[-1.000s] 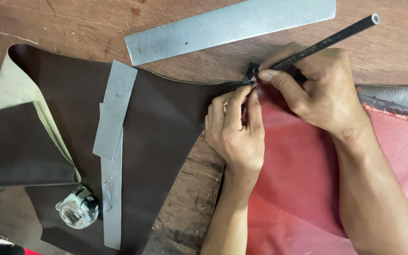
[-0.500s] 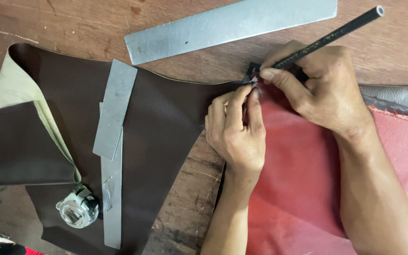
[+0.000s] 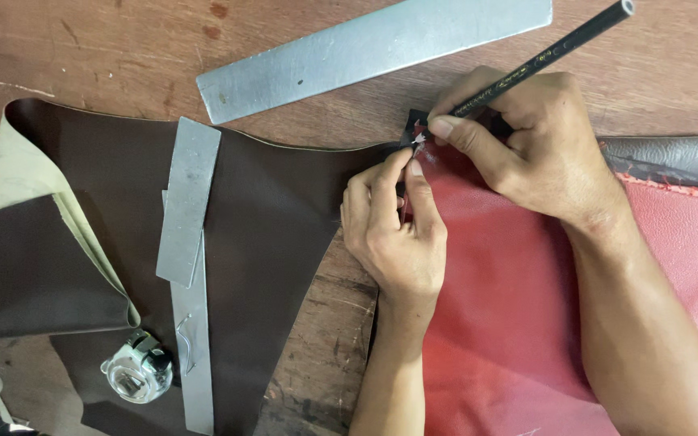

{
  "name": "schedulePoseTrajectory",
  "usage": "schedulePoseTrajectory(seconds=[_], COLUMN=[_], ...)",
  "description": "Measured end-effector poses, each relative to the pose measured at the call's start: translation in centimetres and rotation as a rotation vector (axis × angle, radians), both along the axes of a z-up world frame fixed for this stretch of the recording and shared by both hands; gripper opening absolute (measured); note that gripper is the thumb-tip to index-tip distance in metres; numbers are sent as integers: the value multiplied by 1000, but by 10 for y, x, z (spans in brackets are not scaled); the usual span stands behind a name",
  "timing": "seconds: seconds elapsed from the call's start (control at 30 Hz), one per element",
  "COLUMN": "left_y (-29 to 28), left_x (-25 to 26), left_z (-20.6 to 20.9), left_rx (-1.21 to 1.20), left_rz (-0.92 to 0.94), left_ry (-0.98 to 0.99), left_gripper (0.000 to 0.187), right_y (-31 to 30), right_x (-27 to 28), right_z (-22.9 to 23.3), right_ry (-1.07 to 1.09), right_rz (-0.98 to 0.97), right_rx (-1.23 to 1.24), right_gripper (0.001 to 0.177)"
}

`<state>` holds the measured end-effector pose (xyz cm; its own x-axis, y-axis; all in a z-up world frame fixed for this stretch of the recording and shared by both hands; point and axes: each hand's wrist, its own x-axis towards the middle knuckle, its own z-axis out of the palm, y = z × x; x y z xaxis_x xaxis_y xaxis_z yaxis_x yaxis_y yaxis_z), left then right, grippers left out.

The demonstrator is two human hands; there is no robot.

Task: The person marks a red piece of fabric with a pencil, then uses a ruler and a cutting tool to trim the edges. They then move to a brown piece of fabric, place a red strip on it, and use a ruler and cutting tool to trim the brown fabric along the edge of the strip.

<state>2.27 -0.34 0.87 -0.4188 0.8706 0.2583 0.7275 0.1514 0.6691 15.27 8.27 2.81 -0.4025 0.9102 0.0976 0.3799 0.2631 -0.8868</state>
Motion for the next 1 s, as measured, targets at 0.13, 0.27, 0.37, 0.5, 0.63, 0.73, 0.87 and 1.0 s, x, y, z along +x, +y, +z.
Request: schedulePoseTrajectory(seconds=[0.13, 0.27, 0.37, 0.5, 0.63, 0.73, 0.87, 1.0], left_y=[1, 1, 2, 1, -2, -1, -3, -4], left_x=[1, 0, -1, -1, 0, -1, -1, -2], left_z=[1, -1, -2, 0, 2, -1, -2, 1], left_rx=[26, 39, 46, 54, 54, 77, 103, 91], left_rz=[5, 1, -11, -17, -33, -60, -98, -108], left_ry=[10, -6, -13, -33, -17, -24, -15, -11], left_gripper=[17, 17, 17, 19, 21, 21, 22, 20], right_y=[0, 0, 0, 0, -1, -1, -4, -3], right_x=[0, -2, -4, -2, -2, 0, -1, 1], right_z=[1, 2, 4, 3, 1, 3, 3, 3], right_ry=[20, 16, 8, 4, 12, 0, 148, 173], right_rz=[21, 8, -1, 11, -5, -2, -88, -50], right_rx=[38, 13, -23, -1, 5, 9, -155, -160], right_gripper=[4, 3, 3, 3, 3, 5, 5, 2])
